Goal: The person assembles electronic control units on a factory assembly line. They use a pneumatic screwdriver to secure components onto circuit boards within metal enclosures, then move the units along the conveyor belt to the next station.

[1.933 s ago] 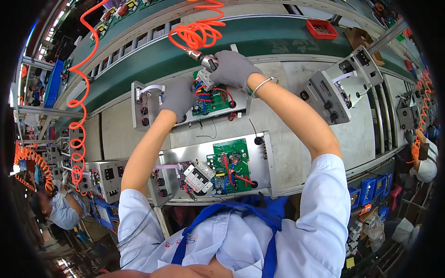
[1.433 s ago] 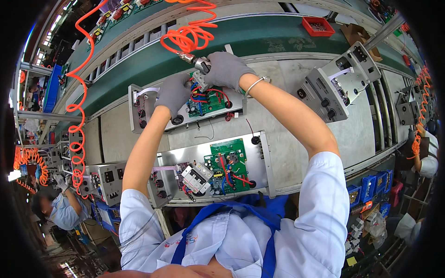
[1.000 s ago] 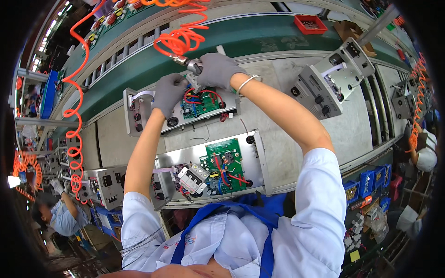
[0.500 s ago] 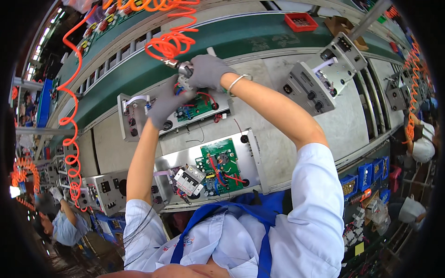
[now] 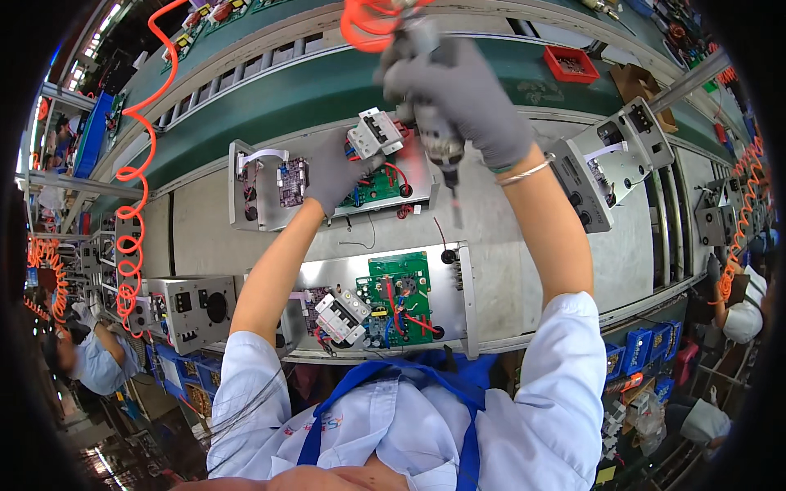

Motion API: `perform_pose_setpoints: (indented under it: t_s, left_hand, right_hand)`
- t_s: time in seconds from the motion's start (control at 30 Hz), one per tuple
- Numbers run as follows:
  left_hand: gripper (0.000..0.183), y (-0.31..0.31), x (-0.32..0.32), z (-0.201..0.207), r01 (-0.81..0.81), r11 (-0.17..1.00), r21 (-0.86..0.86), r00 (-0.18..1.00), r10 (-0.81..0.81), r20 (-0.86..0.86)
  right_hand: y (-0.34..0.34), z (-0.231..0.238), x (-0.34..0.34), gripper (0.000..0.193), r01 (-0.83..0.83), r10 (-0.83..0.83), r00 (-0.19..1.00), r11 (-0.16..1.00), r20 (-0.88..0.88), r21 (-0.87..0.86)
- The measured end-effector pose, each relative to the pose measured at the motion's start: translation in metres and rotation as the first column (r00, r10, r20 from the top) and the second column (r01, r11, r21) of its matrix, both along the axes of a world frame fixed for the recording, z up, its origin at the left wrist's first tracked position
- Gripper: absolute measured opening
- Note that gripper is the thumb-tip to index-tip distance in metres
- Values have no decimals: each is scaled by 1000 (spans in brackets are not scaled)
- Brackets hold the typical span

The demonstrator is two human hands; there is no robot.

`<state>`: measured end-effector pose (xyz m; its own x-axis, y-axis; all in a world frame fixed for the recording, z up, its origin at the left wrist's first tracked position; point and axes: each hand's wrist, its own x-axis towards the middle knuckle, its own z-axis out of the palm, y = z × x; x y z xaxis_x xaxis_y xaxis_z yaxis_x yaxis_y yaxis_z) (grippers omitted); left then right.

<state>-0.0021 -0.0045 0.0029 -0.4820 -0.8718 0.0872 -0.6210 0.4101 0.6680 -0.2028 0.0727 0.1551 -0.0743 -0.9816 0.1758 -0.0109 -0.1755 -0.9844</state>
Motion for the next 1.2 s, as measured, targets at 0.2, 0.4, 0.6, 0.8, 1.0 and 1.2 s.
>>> perform_pose_setpoints:
  t_s: [0.2,0.4,0.6,0.8,1.0,1.2]
  left_hand:
    - [68,0,-4,6,-14,1000,0,993,14,113]
    - [68,-3,0,-3,11,1000,-12,997,-10,78]
    - [67,2,-6,3,-25,998,-55,988,33,151]
    - [70,3,-7,4,6,999,-33,982,0,187]
    - [72,-1,-5,2,26,998,-55,967,-11,254]
    - [74,1,-14,10,31,996,-88,969,-8,247]
  right_hand:
    - [-10,-2,13,26,423,-223,871,794,438,-438]
    - [-27,-34,14,21,402,-258,902,796,346,-454]
    - [-41,-46,9,23,437,-243,875,770,420,-464]
    - [-56,-53,2,20,470,-264,826,810,498,-350]
    - [-53,-39,10,12,435,-246,826,850,506,-296]
    - [-48,-21,-7,16,387,-168,862,827,477,-407]
